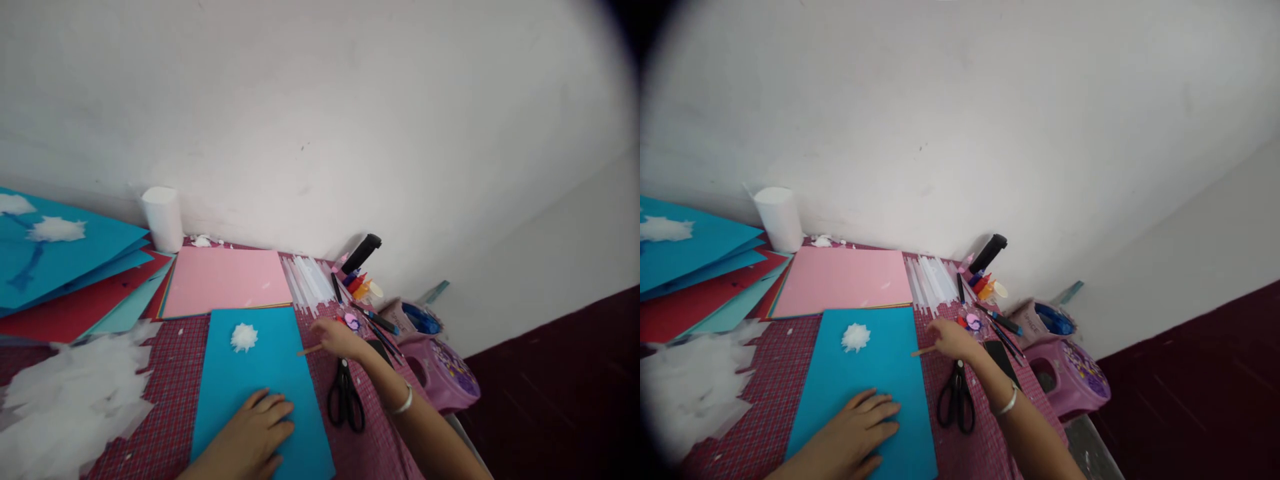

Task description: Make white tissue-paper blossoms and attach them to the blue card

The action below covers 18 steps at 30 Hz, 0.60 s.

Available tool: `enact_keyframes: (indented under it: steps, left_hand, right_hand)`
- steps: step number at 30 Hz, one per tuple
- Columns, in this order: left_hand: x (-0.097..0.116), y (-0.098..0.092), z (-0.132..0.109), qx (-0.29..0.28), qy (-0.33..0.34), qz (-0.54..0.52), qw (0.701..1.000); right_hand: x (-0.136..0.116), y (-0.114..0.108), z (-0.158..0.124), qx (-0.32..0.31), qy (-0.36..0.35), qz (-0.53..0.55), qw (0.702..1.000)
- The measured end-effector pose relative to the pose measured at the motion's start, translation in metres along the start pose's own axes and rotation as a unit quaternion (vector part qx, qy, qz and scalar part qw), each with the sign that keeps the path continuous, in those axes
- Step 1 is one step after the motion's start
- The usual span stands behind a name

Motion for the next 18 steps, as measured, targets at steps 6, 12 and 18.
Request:
enact_keyframes:
  steps: [6,12,18]
  left_hand:
    - [0.002,-0.003,0.001,0.006,0.007,0.01,1.0]
    - [-0.001,0.004,0.001,0.016,0.043,0.041,0.998]
    - [-0.016,0.03,-0.001,0.161,0.109,0.082,0.977]
  right_hand:
    - [0.004,0.022,0.052,0.093,0.111,0.012,0.989]
    - [-0.001,0.02,0.068,0.115,0.11,0.041,0.986]
    - [-0.046,0.015,0.136,0.081,0.013,0.097,0.992]
Point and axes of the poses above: each hand's wrist, its own z-axis towards the middle knuckle, its own y-axis out of the palm, x = y × z, the point moved 6 cm from there along z, towards the middle knuckle, and after that the axes turned 13 degrees about x, right-handed, at the moved point
